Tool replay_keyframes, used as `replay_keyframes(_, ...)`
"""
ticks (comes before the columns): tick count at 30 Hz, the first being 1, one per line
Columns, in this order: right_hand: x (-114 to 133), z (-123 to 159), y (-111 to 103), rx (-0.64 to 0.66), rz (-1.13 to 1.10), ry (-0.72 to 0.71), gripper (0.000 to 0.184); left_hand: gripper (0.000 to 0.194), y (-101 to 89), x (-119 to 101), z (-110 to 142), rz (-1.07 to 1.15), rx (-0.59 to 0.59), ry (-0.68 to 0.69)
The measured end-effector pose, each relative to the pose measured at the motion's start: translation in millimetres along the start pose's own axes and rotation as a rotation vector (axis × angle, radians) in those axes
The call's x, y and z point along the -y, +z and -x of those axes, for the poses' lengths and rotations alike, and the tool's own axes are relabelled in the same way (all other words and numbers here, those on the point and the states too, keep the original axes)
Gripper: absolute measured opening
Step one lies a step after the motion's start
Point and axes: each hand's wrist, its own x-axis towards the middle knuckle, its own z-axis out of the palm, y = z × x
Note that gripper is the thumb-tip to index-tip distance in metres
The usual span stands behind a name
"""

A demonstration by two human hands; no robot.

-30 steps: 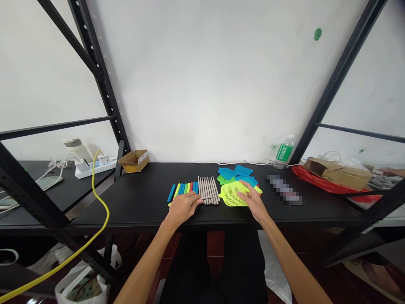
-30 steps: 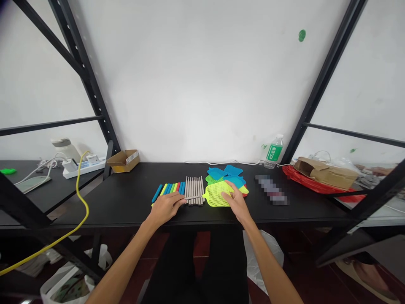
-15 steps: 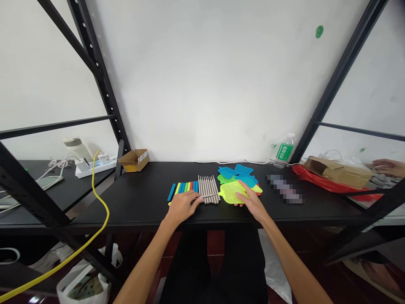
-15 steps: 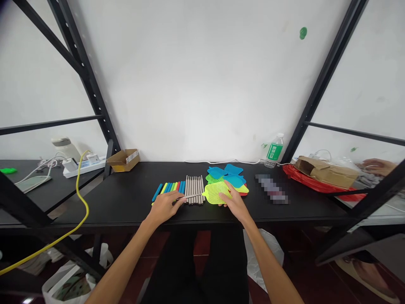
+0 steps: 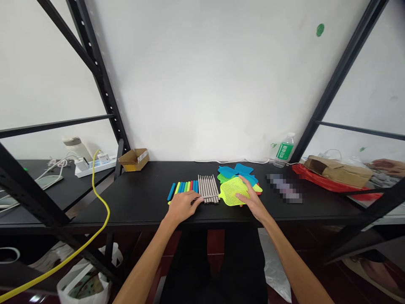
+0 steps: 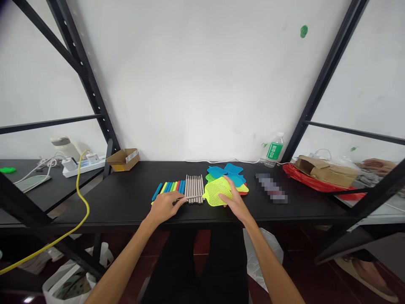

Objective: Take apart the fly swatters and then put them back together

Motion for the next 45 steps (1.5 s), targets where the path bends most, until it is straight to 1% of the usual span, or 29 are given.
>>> replay_keyframes(3, -1.4, 0.0, -0.5, 0.007, -0.024, 0.009, 0.072, 0.039, 0.3, 0.4, 0.1, 0.009, -0.003, -0.007)
replay_keyframes(7, -4.6, -0.8, -1.8, 0.002, -0.064, 0.029, 0.074, 0.04, 0.4, 1.0, -0.4, 0.032, -0.009, -0.005)
replay_keyframes(12, -4.7, -1.3, -2.1, 0.032, -0.093, 0.04, 0.073, 0.04, -0.1, 0.6, -1.0, 0.047, -0.016, -0.016)
replay_keyframes(19, -2.3, -2.6, -0.6, 0.058, -0.148, 0.017, 0.077, 0.04, -0.9, 0.0, -1.1, 0.044, -0.003, -0.023)
replay_keyframes(25, -0.5, -2.3, -0.6, 0.094, -0.111, 0.031, 0.069, 0.041, -0.3, 0.7, -1.0, 0.047, -0.02, -0.014)
replay_keyframes(31, 0.3, -2.1, -1.8, 0.146, -0.105, 0.004, 0.061, 0.04, -1.0, 0.1, -1.0, 0.052, -0.02, -0.019)
replay_keyframes(38, 2.2, -1.2, -1.2, 0.142, -0.105, 0.025, 0.06, 0.04, -1.9, -0.7, -0.8, 0.064, -0.008, -0.017)
replay_keyframes(45, 3.7, -0.8, 2.0, 0.131, -0.04, 0.013, 0.058, 0.037, -1.1, 0.4, -0.8, 0.052, -0.009, -0.032)
